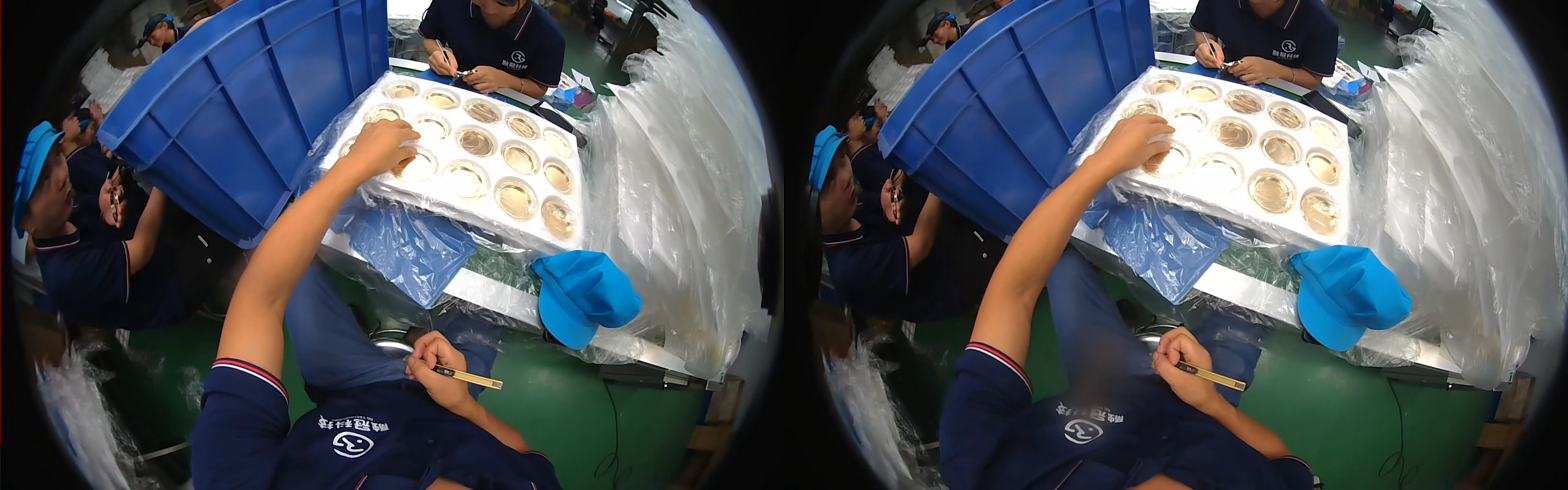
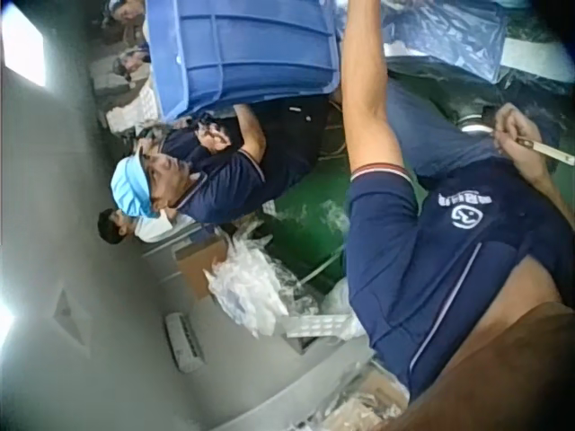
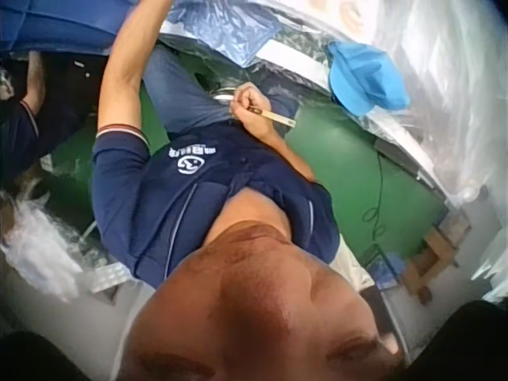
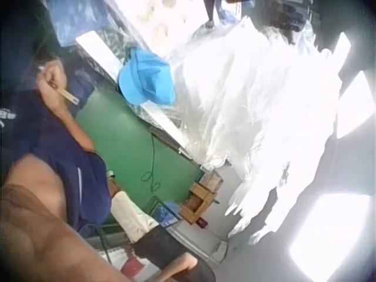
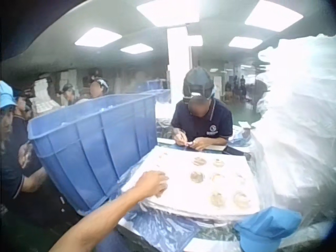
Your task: Manually assemble and inspect small circular electronic or mechanical components using specialized hand tools.
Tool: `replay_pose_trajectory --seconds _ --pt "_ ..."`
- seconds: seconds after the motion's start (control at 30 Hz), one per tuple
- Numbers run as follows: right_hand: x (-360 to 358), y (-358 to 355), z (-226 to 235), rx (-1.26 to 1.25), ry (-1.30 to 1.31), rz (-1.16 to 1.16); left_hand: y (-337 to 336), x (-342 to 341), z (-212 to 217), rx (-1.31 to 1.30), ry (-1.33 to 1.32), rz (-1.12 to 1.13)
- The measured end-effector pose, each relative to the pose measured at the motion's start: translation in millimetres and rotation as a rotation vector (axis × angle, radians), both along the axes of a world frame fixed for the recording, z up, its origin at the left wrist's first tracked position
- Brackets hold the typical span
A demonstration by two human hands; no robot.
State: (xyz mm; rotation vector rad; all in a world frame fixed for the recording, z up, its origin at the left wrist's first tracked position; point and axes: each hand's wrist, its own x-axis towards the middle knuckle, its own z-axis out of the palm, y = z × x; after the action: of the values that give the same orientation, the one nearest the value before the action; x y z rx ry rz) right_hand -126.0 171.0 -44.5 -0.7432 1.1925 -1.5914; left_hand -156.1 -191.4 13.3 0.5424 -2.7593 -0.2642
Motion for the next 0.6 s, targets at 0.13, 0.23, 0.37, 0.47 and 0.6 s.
replay_pose_trajectory --seconds 0.13,0.23,0.37,0.47,0.6 --pt "3.3 -4.3 -2.2 -0.026 0.000 0.016 17.2 -0.8 6.7 -0.091 0.117 0.051" --pt "4.5 -6.8 -3.2 -0.027 0.002 0.025 22.3 4.6 7.7 -0.318 0.341 -0.013" --pt "7.0 -10.9 -2.8 -0.004 0.014 0.043 20.8 7.2 16.3 -0.203 0.370 -0.015" --pt "7.6 -12.9 -3.8 -0.014 0.030 0.061 13.9 3.2 27.9 -0.163 0.348 0.106" --pt "8.2 -15.8 -2.4 -0.031 0.012 0.063 -4.4 -11.5 45.9 -0.045 0.349 0.290"
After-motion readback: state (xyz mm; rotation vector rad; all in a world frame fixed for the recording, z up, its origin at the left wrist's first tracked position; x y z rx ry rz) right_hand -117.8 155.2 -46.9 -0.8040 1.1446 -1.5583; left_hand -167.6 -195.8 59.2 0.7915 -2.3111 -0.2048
